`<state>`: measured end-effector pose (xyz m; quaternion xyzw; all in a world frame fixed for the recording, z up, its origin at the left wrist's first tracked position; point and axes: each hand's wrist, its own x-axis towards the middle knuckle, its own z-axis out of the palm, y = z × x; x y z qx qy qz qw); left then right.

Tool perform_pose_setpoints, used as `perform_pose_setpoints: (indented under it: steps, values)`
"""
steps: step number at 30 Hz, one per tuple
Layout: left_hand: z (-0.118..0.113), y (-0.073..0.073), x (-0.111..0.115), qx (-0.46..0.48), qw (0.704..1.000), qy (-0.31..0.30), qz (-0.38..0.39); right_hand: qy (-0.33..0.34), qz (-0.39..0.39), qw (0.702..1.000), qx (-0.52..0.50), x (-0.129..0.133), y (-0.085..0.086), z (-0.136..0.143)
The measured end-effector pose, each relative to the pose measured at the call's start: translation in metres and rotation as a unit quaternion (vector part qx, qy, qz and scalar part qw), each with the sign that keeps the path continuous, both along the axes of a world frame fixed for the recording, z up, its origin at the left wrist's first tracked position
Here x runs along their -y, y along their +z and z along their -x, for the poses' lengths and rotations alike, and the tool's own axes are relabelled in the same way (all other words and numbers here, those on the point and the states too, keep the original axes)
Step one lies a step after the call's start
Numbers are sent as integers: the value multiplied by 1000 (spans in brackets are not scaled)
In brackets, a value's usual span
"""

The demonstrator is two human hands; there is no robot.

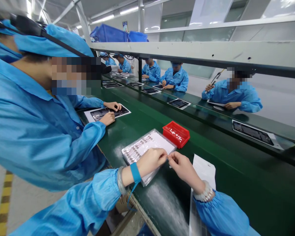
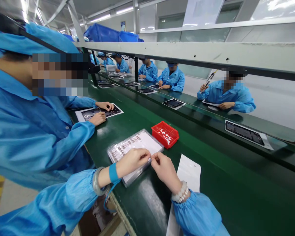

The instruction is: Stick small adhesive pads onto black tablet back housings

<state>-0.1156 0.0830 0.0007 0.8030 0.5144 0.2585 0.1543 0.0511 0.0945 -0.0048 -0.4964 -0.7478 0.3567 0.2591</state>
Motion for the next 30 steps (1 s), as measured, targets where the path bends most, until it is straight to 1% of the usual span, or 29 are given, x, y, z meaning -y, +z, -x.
perform_pose_setpoints:
  steps: [6, 8, 12, 15, 20, 25, 30]
  values:
    - [0, -2, 1, -42, 999, 26, -12, 2, -9, 999, 31, 1, -3, -3]
    - [5, 0, -2, -60, 997, 43, -17, -3, -15, 998, 57, 4, -5, -8]
    - [25, 3, -12, -107, 991, 71, -23, -20, -35, 990, 138, 14, -13, -18]
    - [37, 1, -19, -143, 987, 70, -22, -27, -54, 979, 195, 22, -18, -16]
    - [43, -1, -25, -173, 983, 61, -22, -31, -74, 962, 260, 29, -25, -8]
    - [50, 9, -32, -178, 979, 100, -27, -25, -94, 948, 302, 32, -26, -10]
    - [61, 19, -48, -198, 972, 123, -19, -14, -115, 940, 320, 30, -26, -14]
